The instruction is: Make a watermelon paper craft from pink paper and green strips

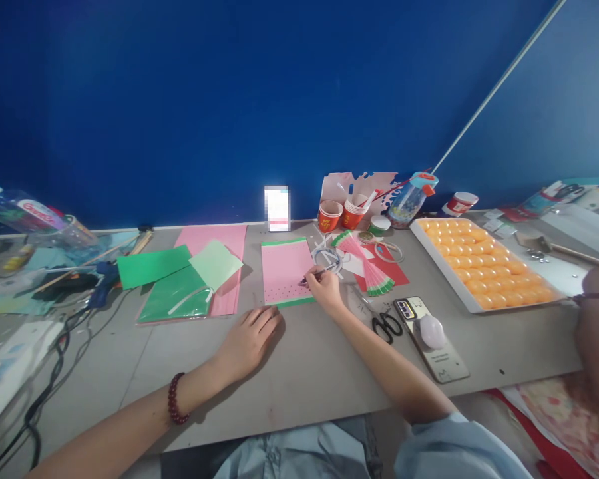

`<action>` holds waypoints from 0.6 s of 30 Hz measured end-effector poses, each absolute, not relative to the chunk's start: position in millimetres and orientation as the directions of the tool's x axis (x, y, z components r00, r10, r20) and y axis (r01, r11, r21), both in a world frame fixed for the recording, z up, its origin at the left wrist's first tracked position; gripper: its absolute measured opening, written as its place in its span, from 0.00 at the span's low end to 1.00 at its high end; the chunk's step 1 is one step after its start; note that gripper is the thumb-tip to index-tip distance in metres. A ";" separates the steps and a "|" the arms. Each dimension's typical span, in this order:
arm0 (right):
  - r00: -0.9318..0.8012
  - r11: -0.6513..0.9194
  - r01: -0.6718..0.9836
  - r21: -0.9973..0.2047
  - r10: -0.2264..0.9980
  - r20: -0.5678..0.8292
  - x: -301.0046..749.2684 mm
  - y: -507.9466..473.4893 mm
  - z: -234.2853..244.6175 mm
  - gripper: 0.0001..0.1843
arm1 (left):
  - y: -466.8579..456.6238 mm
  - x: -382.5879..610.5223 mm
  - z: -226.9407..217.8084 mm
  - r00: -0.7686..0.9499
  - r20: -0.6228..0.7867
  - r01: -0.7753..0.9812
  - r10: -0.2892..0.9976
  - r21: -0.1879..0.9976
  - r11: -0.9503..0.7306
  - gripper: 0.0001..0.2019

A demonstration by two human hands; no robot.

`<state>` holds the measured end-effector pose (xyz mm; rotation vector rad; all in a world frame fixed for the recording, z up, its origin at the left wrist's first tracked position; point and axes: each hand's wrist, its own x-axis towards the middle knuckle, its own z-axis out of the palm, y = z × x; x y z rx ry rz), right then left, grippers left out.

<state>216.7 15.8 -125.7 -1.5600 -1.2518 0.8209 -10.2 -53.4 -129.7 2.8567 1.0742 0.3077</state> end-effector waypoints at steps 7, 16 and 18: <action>0.239 -0.024 0.362 -0.932 0.969 0.068 217.0 16.7 -131.8 0.09 | -53.4 -10.0 -129.4 0.732 0.160 0.645 0.662 0.149 -0.749 0.22; 0.247 -0.019 0.366 -0.930 0.966 0.077 214.7 14.7 -128.0 0.11 | -53.7 -10.3 -129.3 0.740 0.153 0.641 0.655 0.133 -0.756 0.22; 0.246 -0.019 0.368 -0.930 0.966 0.078 214.9 14.5 -127.7 0.11 | -53.6 -10.3 -129.4 0.740 0.156 0.641 0.654 0.129 -0.757 0.22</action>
